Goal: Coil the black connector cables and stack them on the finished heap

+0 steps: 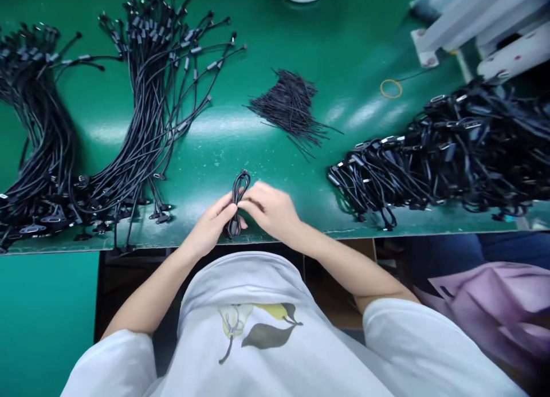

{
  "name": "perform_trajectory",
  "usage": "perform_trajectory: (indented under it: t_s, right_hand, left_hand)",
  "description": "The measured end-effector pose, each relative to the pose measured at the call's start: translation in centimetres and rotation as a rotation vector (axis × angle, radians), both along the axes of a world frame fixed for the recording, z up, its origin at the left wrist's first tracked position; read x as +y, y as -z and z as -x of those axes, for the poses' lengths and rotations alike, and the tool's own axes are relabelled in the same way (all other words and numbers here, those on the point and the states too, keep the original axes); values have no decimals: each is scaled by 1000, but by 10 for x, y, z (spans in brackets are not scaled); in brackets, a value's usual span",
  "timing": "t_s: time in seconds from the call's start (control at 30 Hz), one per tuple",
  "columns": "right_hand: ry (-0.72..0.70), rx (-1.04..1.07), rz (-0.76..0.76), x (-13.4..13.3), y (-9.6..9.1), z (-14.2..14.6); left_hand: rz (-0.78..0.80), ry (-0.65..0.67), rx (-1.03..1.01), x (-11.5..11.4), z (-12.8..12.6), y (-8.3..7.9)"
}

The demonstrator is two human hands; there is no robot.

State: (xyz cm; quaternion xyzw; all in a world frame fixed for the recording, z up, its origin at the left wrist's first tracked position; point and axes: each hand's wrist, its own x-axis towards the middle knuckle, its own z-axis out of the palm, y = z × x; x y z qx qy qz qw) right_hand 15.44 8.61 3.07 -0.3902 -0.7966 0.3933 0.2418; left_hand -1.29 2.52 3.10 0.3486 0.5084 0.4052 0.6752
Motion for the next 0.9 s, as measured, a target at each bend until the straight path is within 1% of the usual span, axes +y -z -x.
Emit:
perform_trajectory:
  t_s: [0.03,0.07,0.1,0.13,0.17,0.2,0.27,0.37,0.47,0.57,0.63,0.7,0.8,0.9]
  right_hand:
    - [14,-64,-174,3,-4,-3]
    - [-1,-119,-312,7,-7,-6]
    - [-56,-159,-404,12,-9,-9]
    - [-148,-188,-454,16,-10,-11]
    - [-241,-216,-473,19,-8,-13]
    - [-311,-250,-472,22,-6,-15]
    - [-371,-323,-454,23,-1,-18]
    - [-357,-369,-417,21,2,-26]
    - [-381,-334,-345,20,-3,-36]
    - [-418,-376,-323,20,-9,-43]
    - [-406,-423,-345,19,-10,-45]
    - [-373,-431,-356,18,-9,-46]
    - [-314,-362,-337,15,-5,-46]
    - [-257,-292,-316,12,-2,-44]
  left_hand:
    - [45,23,-67,1,-1,-1]
    - [74,44,-121,3,-1,-3]
    - [89,62,-160,5,-2,-4]
    - [97,73,-187,7,-3,-6]
    - [106,78,-206,9,-4,-7]
    - [119,77,-222,10,-5,-8]
    - [153,70,-244,13,-8,-9]
    - [204,76,-269,15,-13,-4]
    - [247,90,-266,18,-16,2]
    - [244,99,-235,21,-16,3]
    - [241,88,-211,22,-15,0]
    - [271,73,-203,23,-14,-5]
    - [329,59,-215,22,-13,-8]
    - [353,71,-217,23,-10,-4]
